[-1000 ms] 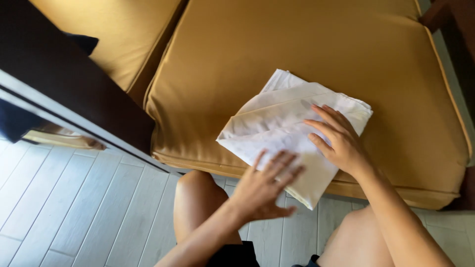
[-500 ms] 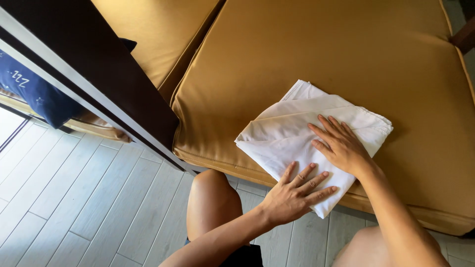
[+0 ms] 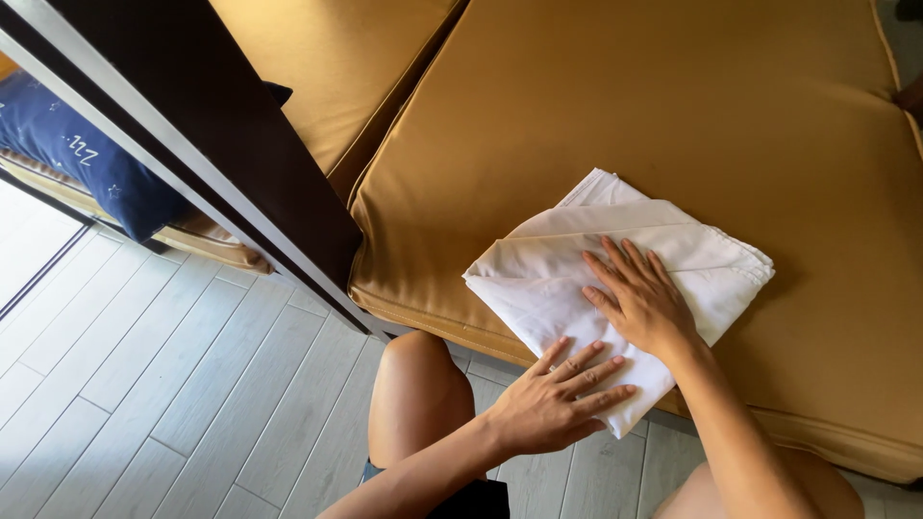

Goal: The person retrieves a white towel from a wooden wardrobe, walks to a bed, and sits on the floor. They then fold the towel neatly on the bed surface.

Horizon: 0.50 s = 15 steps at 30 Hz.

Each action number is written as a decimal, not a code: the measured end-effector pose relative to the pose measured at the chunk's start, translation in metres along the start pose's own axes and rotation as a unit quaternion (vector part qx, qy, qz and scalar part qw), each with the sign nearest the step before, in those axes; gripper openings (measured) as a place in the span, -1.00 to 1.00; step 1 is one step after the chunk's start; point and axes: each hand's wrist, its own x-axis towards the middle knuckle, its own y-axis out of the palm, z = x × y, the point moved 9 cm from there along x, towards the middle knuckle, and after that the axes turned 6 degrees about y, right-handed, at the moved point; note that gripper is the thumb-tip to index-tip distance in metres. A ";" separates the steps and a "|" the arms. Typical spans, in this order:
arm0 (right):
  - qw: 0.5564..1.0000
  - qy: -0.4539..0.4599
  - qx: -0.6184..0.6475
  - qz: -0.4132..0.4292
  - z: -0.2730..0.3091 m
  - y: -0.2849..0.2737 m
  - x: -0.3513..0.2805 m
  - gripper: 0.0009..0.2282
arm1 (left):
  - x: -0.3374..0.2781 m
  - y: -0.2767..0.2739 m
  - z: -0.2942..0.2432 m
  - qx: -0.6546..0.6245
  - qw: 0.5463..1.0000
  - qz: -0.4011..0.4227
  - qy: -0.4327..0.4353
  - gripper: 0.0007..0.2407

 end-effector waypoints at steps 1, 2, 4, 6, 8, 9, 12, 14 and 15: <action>1.000 -0.002 -0.002 -0.008 -0.001 0.000 0.000 -0.44 | -0.002 -0.003 -0.001 -0.006 1.000 -0.004 0.000 -0.46; 1.000 0.001 -0.003 -0.009 0.000 -0.002 -0.001 -0.44 | -0.002 -0.009 -0.001 -0.007 1.000 -0.004 0.003 -0.46; 0.998 -0.009 0.044 -0.032 0.001 -0.013 -0.002 -0.47 | -0.001 -0.021 0.001 -0.061 0.998 -0.006 0.009 -0.42; 0.998 0.000 0.046 -0.051 -0.001 -0.029 -0.002 -0.49 | 0.000 -0.029 0.017 -0.043 0.999 -0.020 -0.016 -0.41; 0.996 0.011 0.048 -0.068 -0.010 -0.044 -0.004 -0.51 | 0.000 -0.033 0.042 -0.028 0.998 -0.033 -0.041 -0.38; 0.997 0.029 0.042 -0.062 -0.020 -0.051 -0.004 -0.54 | -0.002 -0.040 0.063 0.021 0.994 -0.070 -0.080 -0.43; 0.994 0.068 0.014 -0.081 -0.059 -0.052 -0.007 -0.56 | -0.008 -0.057 0.108 0.084 0.979 -0.108 -0.149 -0.44; 0.991 0.088 -0.007 -0.105 -0.089 -0.046 -0.016 -0.55 | -0.013 -0.063 0.124 0.099 0.973 -0.108 -0.180 -0.41; 0.985 0.121 -0.030 -0.118 -0.109 -0.043 -0.021 -0.52 | -0.015 -0.059 0.129 0.078 0.974 -0.079 -0.196 -0.39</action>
